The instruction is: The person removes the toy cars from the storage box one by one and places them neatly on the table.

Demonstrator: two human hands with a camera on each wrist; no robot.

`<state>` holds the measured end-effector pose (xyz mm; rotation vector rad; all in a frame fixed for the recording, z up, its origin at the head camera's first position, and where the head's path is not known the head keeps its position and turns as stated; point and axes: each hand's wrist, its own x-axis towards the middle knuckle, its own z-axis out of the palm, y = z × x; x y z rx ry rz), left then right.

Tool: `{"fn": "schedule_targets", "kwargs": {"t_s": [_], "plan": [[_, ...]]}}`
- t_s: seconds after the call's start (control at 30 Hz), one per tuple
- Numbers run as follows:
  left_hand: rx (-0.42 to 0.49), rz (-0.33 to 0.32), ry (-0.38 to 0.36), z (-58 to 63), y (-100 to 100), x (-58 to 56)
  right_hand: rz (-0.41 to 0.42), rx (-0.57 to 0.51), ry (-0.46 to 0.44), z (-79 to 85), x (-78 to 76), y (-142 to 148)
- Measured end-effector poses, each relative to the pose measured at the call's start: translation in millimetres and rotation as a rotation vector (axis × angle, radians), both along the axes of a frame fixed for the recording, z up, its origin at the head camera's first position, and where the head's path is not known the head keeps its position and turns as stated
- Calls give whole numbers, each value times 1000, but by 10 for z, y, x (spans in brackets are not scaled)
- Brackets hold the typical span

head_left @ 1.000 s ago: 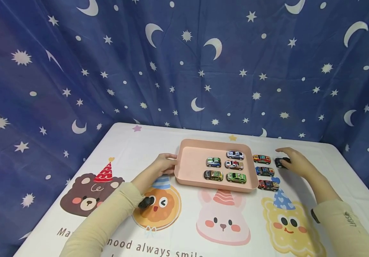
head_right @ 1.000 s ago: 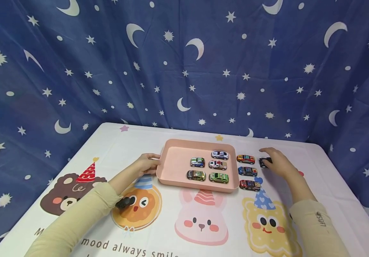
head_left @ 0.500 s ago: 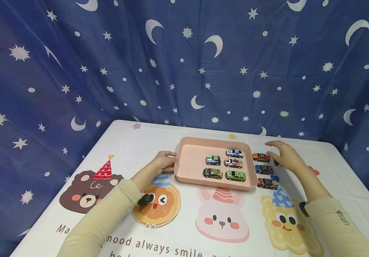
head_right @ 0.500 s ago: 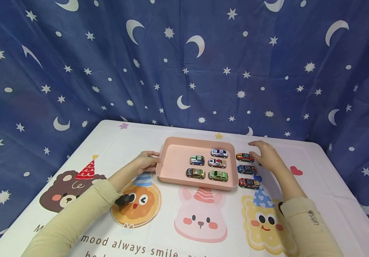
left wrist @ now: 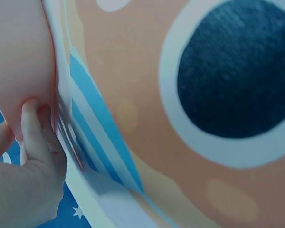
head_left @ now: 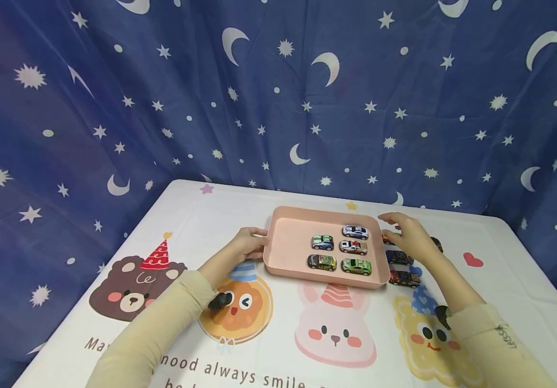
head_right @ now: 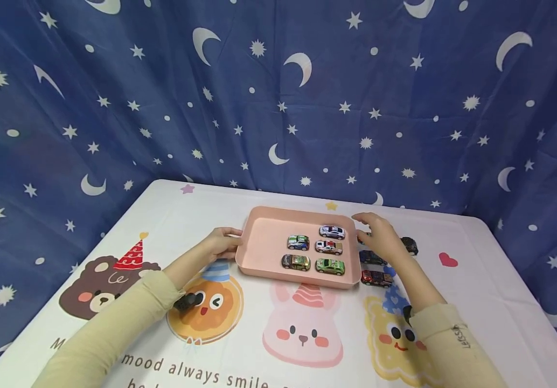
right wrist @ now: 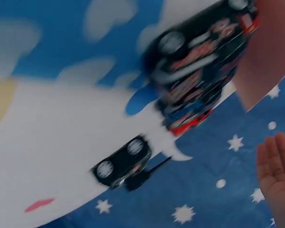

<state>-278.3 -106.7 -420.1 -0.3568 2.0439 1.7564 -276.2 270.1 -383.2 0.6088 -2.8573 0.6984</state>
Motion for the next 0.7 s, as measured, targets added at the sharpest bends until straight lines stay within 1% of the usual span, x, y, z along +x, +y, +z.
{"fn": "schedule_targets", "kwargs": {"t_s": [0.13, 0.23, 0.4, 0.6, 0.7], "plan": [[-8, 9, -1, 4, 19, 16, 3, -46, -33, -18, 27, -146], [-10, 12, 1, 6, 21, 25, 12, -59, -63, -29, 36, -275], [-15, 5, -7, 21, 44, 22, 59, -75, -93, -20, 29, -441], [-25, 1, -11, 21, 39, 22, 124, -44, -143, -5, -45, -607], [-25, 2, -13, 23, 42, 21, 164, -37, -148, -3, -95, -666]]}}
